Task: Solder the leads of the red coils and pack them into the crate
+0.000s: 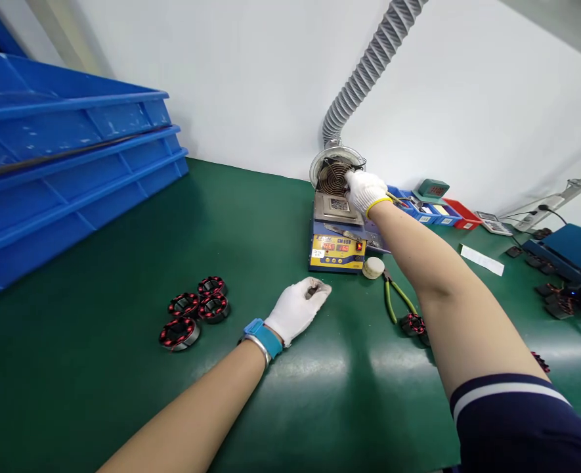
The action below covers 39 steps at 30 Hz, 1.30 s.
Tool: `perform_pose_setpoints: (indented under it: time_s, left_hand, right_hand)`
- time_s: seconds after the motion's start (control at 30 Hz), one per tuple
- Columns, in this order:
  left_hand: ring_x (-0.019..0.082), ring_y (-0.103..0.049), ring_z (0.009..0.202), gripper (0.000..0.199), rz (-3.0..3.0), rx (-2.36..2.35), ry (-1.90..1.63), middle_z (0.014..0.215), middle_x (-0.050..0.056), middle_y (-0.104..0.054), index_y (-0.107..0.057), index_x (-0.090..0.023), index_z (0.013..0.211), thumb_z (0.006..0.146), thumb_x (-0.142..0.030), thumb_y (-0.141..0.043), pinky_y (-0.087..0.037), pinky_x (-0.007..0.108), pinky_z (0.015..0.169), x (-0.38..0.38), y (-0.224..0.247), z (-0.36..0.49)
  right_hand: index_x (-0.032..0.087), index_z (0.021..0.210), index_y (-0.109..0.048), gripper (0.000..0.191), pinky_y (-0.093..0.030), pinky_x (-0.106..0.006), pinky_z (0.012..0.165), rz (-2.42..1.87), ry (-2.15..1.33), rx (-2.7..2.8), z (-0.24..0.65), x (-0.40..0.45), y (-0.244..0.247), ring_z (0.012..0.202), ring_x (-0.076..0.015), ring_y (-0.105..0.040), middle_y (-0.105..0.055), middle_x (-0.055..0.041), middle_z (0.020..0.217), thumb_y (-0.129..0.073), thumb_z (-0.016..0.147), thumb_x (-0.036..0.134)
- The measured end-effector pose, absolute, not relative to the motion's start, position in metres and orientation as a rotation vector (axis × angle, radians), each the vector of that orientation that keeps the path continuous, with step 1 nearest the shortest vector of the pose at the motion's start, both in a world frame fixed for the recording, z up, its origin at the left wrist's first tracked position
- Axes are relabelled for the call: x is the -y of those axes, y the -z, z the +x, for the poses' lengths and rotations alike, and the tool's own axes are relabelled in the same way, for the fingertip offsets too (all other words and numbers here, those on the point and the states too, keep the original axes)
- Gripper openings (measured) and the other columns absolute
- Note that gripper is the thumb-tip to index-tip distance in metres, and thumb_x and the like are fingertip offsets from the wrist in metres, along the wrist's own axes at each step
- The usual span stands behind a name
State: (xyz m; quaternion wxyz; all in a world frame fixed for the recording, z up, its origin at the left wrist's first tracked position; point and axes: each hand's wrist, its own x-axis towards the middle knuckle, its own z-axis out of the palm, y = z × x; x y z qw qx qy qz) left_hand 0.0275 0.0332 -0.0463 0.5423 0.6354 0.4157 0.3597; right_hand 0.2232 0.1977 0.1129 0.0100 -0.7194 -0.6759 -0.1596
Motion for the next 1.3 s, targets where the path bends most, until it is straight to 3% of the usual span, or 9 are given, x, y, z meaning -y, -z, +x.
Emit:
perform_pose_setpoints:
  time_s: [0.33, 0.67, 0.87, 1.1, 1.2, 1.3]
  left_hand:
    - [0.016, -0.062, 0.072, 0.026, 1.542, -0.980, -0.860, 0.084, 0.005, -0.068, -0.064, -0.017, 0.088, 0.082, -0.041, -0.056, -0.048, 0.027, 0.067, -0.033, 0.044, 0.026]
    - [0.018, -0.064, 0.079, 0.035, 1.463, -0.966, -0.927, 0.091, 0.008, -0.069, -0.064, -0.014, 0.103, 0.080, -0.041, -0.061, -0.050, 0.029, 0.071, -0.036, 0.050, 0.030]
    - [0.014, -0.062, 0.078, 0.052, 1.371, -1.003, -1.063, 0.094, 0.007, -0.069, -0.057, -0.014, 0.123, 0.080, -0.041, -0.064, -0.050, 0.026, 0.075, -0.038, 0.050, 0.032]
    - [0.020, -0.066, 0.089, 0.059, 1.506, -1.080, -1.214, 0.114, 0.010, -0.066, -0.041, -0.017, 0.141, 0.087, -0.039, -0.055, -0.051, 0.032, 0.086, -0.036, 0.049, 0.026]
    - [0.026, -0.058, 0.115, 0.057, 1.578, -1.143, -1.251, 0.130, 0.014, -0.057, -0.040, -0.013, 0.141, 0.090, -0.036, -0.047, -0.044, 0.037, 0.101, -0.036, 0.051, 0.020]
    - [0.025, -0.046, 0.129, 0.057, 1.612, -1.055, -1.277, 0.140, 0.013, -0.049, -0.038, -0.010, 0.142, 0.091, -0.034, -0.043, -0.037, 0.034, 0.108, -0.036, 0.051, 0.018]
  right_hand:
    - [0.019, 0.121, -0.055, 0.037, -0.049, -0.052, 0.084, -2.279, 0.513, 2.195, 0.219, -0.193, -0.107, 0.107, -0.0346, -0.058, -0.057, -0.0179, 0.120, -0.052, 0.084, 0.021]
    - [0.021, 0.120, -0.059, 0.041, -0.048, -0.049, 0.087, -2.044, 0.360, 2.005, 0.229, -0.175, -0.128, 0.103, -0.0325, -0.059, -0.064, -0.0123, 0.112, -0.058, 0.080, 0.031]
    - [0.023, 0.115, -0.066, 0.044, -0.048, -0.041, 0.090, -1.837, -0.026, 1.895, 0.216, -0.131, -0.113, 0.103, -0.0276, -0.062, -0.069, -0.0034, 0.107, -0.062, 0.076, 0.043]
    - [0.028, 0.133, -0.052, 0.064, -0.049, -0.043, 0.093, -1.869, -0.489, 1.813, 0.164, -0.063, -0.058, 0.103, -0.0288, -0.064, -0.068, -0.0048, 0.112, -0.063, 0.075, 0.052]
    - [0.027, 0.122, -0.059, 0.054, -0.052, -0.039, 0.088, -1.801, -0.752, 1.851, 0.154, -0.042, -0.046, 0.100, -0.0276, -0.065, -0.070, -0.0048, 0.105, -0.066, 0.074, 0.052]
    - [0.024, 0.100, -0.064, 0.038, -0.057, -0.033, 0.077, -1.602, -1.255, 1.796, 0.163, -0.037, -0.044, 0.084, -0.0216, -0.069, -0.072, -0.0032, 0.086, -0.056, 0.082, 0.056]
